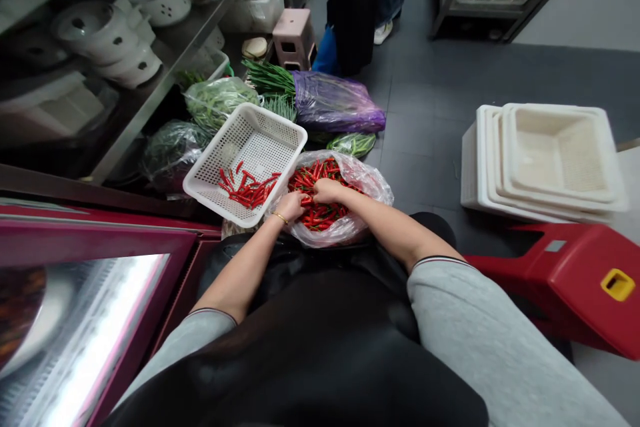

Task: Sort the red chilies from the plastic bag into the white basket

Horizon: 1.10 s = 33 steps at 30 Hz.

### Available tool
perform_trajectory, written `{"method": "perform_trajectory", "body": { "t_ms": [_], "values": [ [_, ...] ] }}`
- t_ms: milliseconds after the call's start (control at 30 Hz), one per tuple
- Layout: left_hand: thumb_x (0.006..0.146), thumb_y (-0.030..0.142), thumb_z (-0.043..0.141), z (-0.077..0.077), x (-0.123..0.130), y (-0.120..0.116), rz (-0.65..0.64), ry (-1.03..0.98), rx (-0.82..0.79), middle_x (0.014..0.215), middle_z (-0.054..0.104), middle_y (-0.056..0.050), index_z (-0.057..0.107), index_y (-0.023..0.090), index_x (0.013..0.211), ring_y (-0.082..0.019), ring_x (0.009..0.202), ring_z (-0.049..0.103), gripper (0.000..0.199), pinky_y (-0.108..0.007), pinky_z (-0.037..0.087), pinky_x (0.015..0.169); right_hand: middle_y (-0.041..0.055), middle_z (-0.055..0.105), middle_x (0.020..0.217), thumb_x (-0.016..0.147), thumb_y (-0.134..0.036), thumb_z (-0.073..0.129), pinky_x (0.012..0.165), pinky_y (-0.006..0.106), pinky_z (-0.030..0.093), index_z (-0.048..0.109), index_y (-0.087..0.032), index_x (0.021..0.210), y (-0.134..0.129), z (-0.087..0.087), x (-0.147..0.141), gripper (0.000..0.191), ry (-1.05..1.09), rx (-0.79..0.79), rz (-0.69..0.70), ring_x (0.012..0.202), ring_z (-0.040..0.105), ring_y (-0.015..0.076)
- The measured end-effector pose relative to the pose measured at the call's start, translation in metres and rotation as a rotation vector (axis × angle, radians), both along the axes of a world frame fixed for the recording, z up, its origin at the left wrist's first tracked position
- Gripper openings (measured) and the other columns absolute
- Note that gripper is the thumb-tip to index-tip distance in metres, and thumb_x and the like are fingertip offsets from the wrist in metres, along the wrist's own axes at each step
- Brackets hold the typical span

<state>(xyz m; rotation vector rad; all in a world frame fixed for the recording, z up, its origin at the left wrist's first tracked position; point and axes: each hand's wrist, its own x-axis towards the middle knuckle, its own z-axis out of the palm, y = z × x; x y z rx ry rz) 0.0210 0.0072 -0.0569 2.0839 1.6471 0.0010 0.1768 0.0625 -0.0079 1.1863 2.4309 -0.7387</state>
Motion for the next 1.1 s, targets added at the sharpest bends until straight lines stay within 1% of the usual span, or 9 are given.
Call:
{"method": "perform_trajectory", "body": {
  "t_ms": [200, 267, 467, 567, 667, 800, 967, 1033, 1100],
  "values": [
    [0.073, 0.012, 0.058, 0.016, -0.006, 0.002, 0.052, -0.33, 0.119, 0.087, 0.065, -0.007, 0.067, 0.016, 0.08, -0.018, 0.084, 0.061, 0.012, -0.028, 0.048, 0.08, 0.0071, 0.067, 0.073, 0.085, -0.025, 0.045, 0.06, 0.022, 0.036, 0.067, -0.012, 0.074, -0.001, 0.025, 0.004, 0.028, 0.234, -0.039, -0.032, 0.065, 0.056, 0.0131],
    [0.07, 0.011, 0.059, 0.021, -0.012, 0.002, 0.106, -0.472, 0.129, 0.086, 0.066, -0.005, 0.066, 0.015, 0.08, -0.017, 0.084, 0.061, 0.013, -0.028, 0.048, 0.081, 0.0045, 0.062, 0.065, 0.083, -0.024, 0.046, 0.059, 0.022, 0.036, 0.06, -0.014, 0.065, -0.006, 0.026, -0.001, 0.025, 0.433, -0.093, -0.095, 0.06, 0.052, 0.0114],
    [0.075, 0.028, 0.06, 0.05, -0.027, 0.001, 0.271, -0.753, 0.131, 0.078, 0.064, -0.003, 0.064, 0.013, 0.09, -0.015, 0.072, 0.058, 0.022, -0.027, 0.048, 0.072, -0.0108, 0.024, 0.045, 0.081, -0.035, 0.044, 0.04, 0.019, 0.031, 0.036, -0.022, 0.06, -0.027, 0.025, -0.02, 0.026, 1.254, -0.801, -0.758, 0.038, 0.026, 0.0067],
    [0.071, 0.023, 0.057, 0.076, -0.036, 0.003, 0.151, -0.61, 0.216, 0.075, 0.063, -0.003, 0.063, 0.015, 0.082, -0.014, 0.072, 0.056, 0.015, -0.027, 0.047, 0.073, -0.0115, 0.024, 0.045, 0.08, -0.038, 0.048, 0.037, 0.018, 0.031, 0.035, -0.022, 0.06, -0.032, 0.03, -0.028, 0.028, 1.368, -0.922, -0.827, 0.037, 0.026, 0.0059],
    [0.066, 0.017, 0.055, 0.101, -0.046, 0.004, 0.022, -0.416, 0.288, 0.073, 0.061, -0.003, 0.061, 0.016, 0.072, -0.015, 0.073, 0.055, 0.009, -0.026, 0.045, 0.076, -0.0109, 0.029, 0.042, 0.082, -0.045, 0.052, 0.037, 0.019, 0.03, 0.037, -0.022, 0.061, -0.029, 0.04, -0.028, 0.034, 1.289, -0.762, -0.698, 0.035, 0.032, 0.0063],
    [0.061, 0.019, 0.054, 0.117, -0.05, 0.0, -0.002, -0.46, 0.138, 0.059, 0.05, 0.001, 0.052, 0.018, 0.059, -0.012, 0.062, 0.047, 0.004, -0.024, 0.041, 0.064, -0.0067, 0.04, 0.043, 0.09, -0.05, 0.045, 0.043, 0.02, 0.029, 0.049, -0.019, 0.065, -0.029, 0.054, -0.019, 0.04, 0.961, -0.427, -0.295, 0.041, 0.04, 0.0084],
    [0.059, 0.022, 0.055, 0.103, -0.029, -0.013, 0.316, -0.843, -0.164, 0.05, 0.039, 0.004, 0.044, 0.018, 0.053, -0.009, 0.048, 0.037, 0.013, -0.024, 0.031, 0.049, 0.0049, 0.062, 0.069, 0.095, -0.038, 0.039, 0.061, 0.024, 0.032, 0.06, -0.014, 0.072, -0.035, 0.054, -0.017, 0.039, 0.615, 0.24, -0.139, 0.066, 0.053, 0.0138],
    [0.06, 0.022, 0.057, 0.096, -0.029, -0.014, 0.364, -0.834, -0.238, 0.049, 0.042, 0.003, 0.045, 0.018, 0.053, -0.009, 0.047, 0.04, 0.014, -0.024, 0.033, 0.048, 0.0095, 0.067, 0.083, 0.096, -0.037, 0.037, 0.065, 0.026, 0.033, 0.064, -0.013, 0.084, -0.03, 0.052, -0.011, 0.038, 0.431, 0.384, -0.133, 0.074, 0.057, 0.0164],
    [0.062, 0.023, 0.06, 0.093, -0.045, -0.009, 0.359, -0.661, -0.22, 0.053, 0.049, 0.001, 0.051, 0.017, 0.057, -0.013, 0.051, 0.047, 0.012, -0.025, 0.038, 0.051, 0.0113, 0.069, 0.091, 0.099, -0.037, 0.032, 0.068, 0.026, 0.036, 0.066, -0.014, 0.094, -0.02, 0.052, 0.004, 0.042, 0.285, 0.424, -0.157, 0.08, 0.06, 0.018]
  ]
}}
